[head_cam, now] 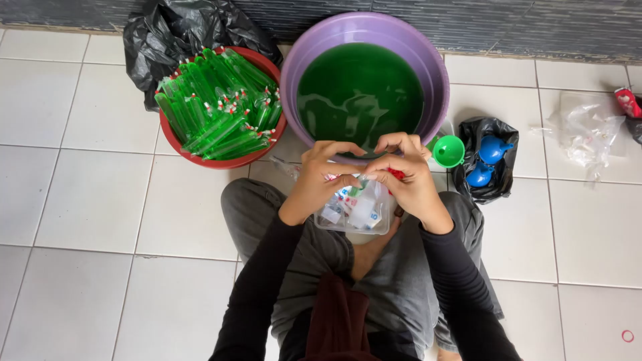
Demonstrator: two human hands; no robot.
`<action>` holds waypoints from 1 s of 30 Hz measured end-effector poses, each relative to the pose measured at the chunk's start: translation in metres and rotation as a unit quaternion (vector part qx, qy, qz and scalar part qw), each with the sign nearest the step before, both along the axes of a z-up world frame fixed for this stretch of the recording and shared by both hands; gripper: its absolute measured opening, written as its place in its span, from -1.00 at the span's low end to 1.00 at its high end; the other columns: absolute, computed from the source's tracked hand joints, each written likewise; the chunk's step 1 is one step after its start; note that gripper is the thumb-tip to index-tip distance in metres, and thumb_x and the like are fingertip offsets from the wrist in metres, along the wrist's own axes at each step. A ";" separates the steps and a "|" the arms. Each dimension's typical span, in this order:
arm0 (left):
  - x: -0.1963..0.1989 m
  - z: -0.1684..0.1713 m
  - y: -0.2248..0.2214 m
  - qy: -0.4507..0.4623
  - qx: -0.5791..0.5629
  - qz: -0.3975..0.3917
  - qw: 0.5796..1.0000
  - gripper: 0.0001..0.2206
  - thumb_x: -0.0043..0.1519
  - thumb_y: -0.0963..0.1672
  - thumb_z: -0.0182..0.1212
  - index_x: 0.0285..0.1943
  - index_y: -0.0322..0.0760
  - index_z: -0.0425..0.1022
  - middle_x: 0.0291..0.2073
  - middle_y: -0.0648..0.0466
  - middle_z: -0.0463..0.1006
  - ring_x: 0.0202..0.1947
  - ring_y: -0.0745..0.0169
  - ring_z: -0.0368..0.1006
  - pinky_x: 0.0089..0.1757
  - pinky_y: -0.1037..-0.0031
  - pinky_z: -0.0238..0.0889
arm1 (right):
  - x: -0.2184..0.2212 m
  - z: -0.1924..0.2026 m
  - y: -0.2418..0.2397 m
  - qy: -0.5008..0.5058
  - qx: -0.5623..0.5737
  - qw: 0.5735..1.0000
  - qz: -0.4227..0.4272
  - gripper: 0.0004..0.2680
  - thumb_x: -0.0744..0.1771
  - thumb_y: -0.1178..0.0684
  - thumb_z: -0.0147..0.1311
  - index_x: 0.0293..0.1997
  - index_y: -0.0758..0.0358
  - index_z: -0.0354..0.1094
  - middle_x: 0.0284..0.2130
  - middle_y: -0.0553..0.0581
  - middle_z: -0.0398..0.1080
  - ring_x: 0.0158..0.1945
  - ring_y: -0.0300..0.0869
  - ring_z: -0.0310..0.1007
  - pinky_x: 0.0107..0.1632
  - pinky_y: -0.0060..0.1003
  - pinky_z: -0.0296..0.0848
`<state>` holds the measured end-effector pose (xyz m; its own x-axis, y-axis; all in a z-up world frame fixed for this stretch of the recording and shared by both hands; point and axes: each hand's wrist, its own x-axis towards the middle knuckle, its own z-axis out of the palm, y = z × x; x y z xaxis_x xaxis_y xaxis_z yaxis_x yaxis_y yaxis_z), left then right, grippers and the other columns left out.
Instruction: Filling small plastic bags with green liquid using a funnel and ladle, then tying them with rubber bands.
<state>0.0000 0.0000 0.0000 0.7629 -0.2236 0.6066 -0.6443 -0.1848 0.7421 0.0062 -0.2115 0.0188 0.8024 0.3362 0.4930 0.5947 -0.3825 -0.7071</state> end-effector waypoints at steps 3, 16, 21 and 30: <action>-0.001 -0.007 -0.010 -0.003 0.027 0.019 0.999 -0.91 0.15 0.01 0.39 -0.25 0.09 0.69 -0.07 0.30 0.59 0.04 0.25 0.37 0.08 0.41 0.07 | -0.005 0.008 0.002 0.010 0.004 1.000 -0.007 -0.97 0.32 0.00 0.24 -0.24 -0.03 0.55 -0.08 0.01 0.32 -0.02 -0.11 0.19 0.11 -0.13 0.03; -0.052 -0.068 -0.041 0.114 0.028 0.036 0.992 -0.89 0.29 -0.08 0.29 -0.32 -0.02 0.61 -0.22 0.32 0.60 -0.05 0.32 0.41 0.10 0.22 -0.17 | 0.007 -0.083 -0.069 0.127 0.202 0.958 -0.161 -0.86 0.43 0.27 0.03 0.08 0.40 0.43 -0.33 0.29 0.50 -0.30 -0.12 0.50 -0.11 -0.23 0.49; -0.058 -0.087 -0.038 0.191 0.018 0.047 0.980 -0.89 0.30 -0.08 0.28 -0.32 -0.02 0.60 -0.23 0.32 0.61 -0.08 0.35 0.46 0.06 0.40 -0.10 | 0.018 -0.184 -0.123 0.155 0.183 0.940 -0.242 -0.89 0.45 0.25 -0.04 -0.01 0.40 0.46 -0.42 0.24 0.47 -0.44 -0.15 0.46 -0.21 -0.23 0.46; -0.062 -0.078 -0.043 0.184 0.017 0.093 0.978 -0.91 0.28 -0.13 0.30 -0.29 -0.02 0.68 -0.29 0.25 0.59 -0.16 0.33 0.42 0.09 0.25 -0.21 | 0.039 -0.285 -0.103 0.055 -0.438 0.820 -0.365 -0.81 0.26 0.22 0.12 -0.21 -0.13 0.49 -0.25 -0.11 0.29 -0.14 -0.11 0.26 -0.05 -0.11 0.12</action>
